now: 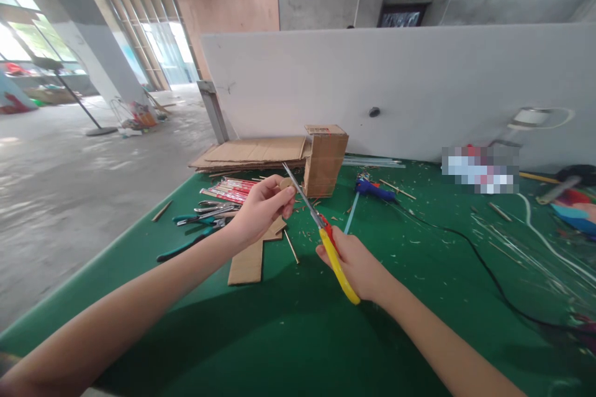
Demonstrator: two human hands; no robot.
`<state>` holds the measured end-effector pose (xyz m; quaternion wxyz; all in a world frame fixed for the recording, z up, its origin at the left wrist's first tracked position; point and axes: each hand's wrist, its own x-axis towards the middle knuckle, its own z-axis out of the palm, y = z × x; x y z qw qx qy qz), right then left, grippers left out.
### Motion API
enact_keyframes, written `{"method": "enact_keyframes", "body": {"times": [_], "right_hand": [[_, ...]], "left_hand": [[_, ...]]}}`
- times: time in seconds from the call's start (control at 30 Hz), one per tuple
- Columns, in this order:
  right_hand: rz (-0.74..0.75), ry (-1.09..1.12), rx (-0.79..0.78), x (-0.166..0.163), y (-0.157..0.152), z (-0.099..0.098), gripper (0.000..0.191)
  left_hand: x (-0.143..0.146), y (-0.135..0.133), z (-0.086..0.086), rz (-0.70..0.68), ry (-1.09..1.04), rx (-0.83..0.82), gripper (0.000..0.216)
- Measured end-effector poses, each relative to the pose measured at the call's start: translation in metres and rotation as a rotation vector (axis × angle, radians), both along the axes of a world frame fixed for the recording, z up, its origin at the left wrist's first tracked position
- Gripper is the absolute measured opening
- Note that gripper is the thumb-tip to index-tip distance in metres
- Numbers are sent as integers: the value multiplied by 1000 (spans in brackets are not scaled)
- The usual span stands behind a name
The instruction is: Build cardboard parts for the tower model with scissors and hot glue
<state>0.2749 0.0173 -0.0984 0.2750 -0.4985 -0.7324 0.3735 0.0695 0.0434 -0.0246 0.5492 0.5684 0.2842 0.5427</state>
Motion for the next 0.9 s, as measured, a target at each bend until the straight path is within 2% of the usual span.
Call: {"method": "enact_keyframes", "body": {"times": [0.17,0.33,0.5,0.67,0.9], "right_hand": [[17,-76,62,3,-3,4,37],[-21,-98,83,3,-1,-2,36],[-34,-43,51,4,0,-4,37],[-27,-19,31,3,-3,2,37],[30,50,-37,-2,-7,11,38]], "left_hand": [[-1,-1,2,-13,19,-3,24],[-1,-2,3,-11,13,-16,24],[0,-2,3,-17,-16,-39,26],[4,-2,-2,22,-87,-72,23],[2,-3,0,60,-9,-29,29]]}}
